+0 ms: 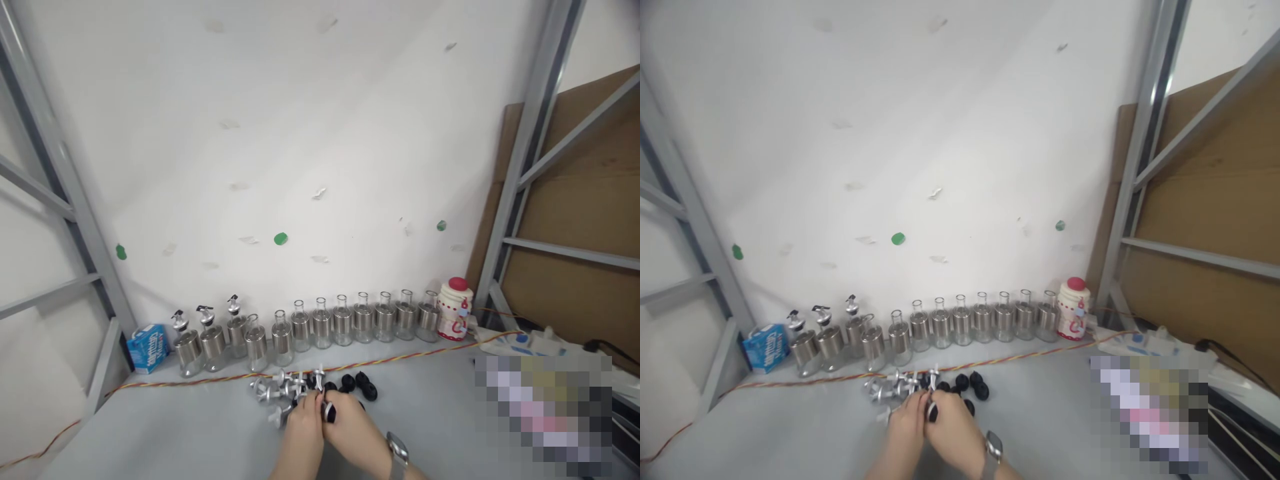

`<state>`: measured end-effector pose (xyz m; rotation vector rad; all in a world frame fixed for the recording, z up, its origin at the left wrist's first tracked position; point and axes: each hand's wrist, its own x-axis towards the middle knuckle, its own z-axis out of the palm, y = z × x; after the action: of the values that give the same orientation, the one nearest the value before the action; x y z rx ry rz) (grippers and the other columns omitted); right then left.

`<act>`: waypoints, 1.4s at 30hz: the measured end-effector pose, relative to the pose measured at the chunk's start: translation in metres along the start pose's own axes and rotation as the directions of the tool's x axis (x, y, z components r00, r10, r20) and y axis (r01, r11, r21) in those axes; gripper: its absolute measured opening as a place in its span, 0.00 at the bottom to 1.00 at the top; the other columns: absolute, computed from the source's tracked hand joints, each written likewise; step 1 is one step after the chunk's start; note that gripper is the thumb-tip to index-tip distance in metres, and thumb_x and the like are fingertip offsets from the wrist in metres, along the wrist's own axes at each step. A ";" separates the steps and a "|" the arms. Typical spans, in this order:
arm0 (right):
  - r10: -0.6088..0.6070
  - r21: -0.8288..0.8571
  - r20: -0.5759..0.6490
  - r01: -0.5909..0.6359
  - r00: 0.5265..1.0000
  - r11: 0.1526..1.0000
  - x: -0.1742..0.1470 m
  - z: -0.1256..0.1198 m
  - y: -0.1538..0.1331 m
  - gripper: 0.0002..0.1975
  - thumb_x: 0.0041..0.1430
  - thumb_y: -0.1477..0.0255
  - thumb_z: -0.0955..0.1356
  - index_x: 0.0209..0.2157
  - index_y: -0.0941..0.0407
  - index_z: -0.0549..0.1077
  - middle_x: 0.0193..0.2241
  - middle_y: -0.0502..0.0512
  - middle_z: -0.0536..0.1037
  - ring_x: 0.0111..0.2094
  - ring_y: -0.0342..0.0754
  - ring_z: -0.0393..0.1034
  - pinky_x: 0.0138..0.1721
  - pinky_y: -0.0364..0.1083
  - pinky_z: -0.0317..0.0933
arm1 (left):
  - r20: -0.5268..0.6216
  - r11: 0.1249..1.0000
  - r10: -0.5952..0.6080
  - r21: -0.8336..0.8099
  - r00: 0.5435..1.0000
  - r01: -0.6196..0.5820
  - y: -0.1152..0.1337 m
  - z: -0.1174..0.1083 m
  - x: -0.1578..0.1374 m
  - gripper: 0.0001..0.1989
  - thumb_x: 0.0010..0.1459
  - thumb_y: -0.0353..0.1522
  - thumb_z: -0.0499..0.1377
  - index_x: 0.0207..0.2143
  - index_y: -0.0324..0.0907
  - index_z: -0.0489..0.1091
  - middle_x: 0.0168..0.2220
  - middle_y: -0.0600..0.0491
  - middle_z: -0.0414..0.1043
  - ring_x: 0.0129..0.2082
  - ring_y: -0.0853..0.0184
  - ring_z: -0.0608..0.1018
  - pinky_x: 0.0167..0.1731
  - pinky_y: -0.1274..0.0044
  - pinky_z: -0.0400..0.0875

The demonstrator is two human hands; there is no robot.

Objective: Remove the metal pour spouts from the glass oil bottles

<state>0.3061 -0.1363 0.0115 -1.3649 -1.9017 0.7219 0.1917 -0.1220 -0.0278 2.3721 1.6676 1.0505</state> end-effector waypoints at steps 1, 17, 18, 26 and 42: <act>-0.008 0.038 0.014 0.007 1.000 0.999 0.001 0.000 0.001 0.06 0.48 0.75 0.62 0.26 0.58 0.70 0.25 0.54 0.76 0.26 0.44 0.68 0.23 0.38 0.53 | 0.015 1.000 -0.001 0.017 1.000 0.001 0.001 -0.002 0.001 0.18 0.57 0.28 0.40 0.34 0.37 0.69 0.29 0.44 0.75 0.29 0.63 0.77 0.29 0.74 0.70; 0.041 0.117 -0.043 -0.036 0.998 0.993 0.001 0.000 -0.004 0.06 0.44 0.77 0.62 0.26 0.58 0.69 0.24 0.51 0.73 0.26 0.43 0.66 0.26 0.39 0.54 | 0.057 0.963 -0.048 -0.262 0.997 0.061 0.004 -0.025 0.006 0.13 0.57 0.35 0.45 0.34 0.42 0.67 0.32 0.51 0.74 0.32 0.68 0.76 0.32 0.77 0.69; 0.080 0.191 -0.008 -0.077 0.997 0.979 0.001 0.001 -0.002 0.05 0.42 0.77 0.63 0.26 0.58 0.68 0.23 0.50 0.72 0.24 0.42 0.65 0.24 0.39 0.54 | 0.082 0.963 -0.051 -0.262 0.995 0.071 0.003 -0.029 0.006 0.12 0.57 0.37 0.46 0.32 0.43 0.66 0.30 0.53 0.74 0.30 0.68 0.75 0.31 0.78 0.68; 0.184 0.703 0.435 -0.460 0.881 0.542 0.011 -0.006 0.012 0.21 0.49 0.53 0.60 0.33 0.56 0.63 0.16 0.47 0.68 0.14 0.41 0.63 0.14 0.38 0.52 | -0.027 0.995 -0.089 -0.040 0.996 0.088 -0.017 -0.028 0.003 0.16 0.59 0.40 0.43 0.26 0.42 0.62 0.22 0.55 0.70 0.22 0.70 0.73 0.23 0.81 0.64; 0.431 0.526 -0.008 -0.363 0.902 0.769 0.014 0.030 0.027 0.21 0.48 0.53 0.60 0.17 0.56 0.63 0.13 0.46 0.61 0.16 0.41 0.56 0.18 0.40 0.49 | -0.070 0.973 0.230 0.003 0.971 -0.230 0.006 -0.018 -0.012 0.14 0.59 0.29 0.39 0.31 0.41 0.62 0.26 0.50 0.69 0.26 0.68 0.73 0.25 0.80 0.66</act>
<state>0.2946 -0.1161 -0.0243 -1.4223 -1.1863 1.2198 0.1843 -0.1406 -0.0170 2.6030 1.4321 1.1813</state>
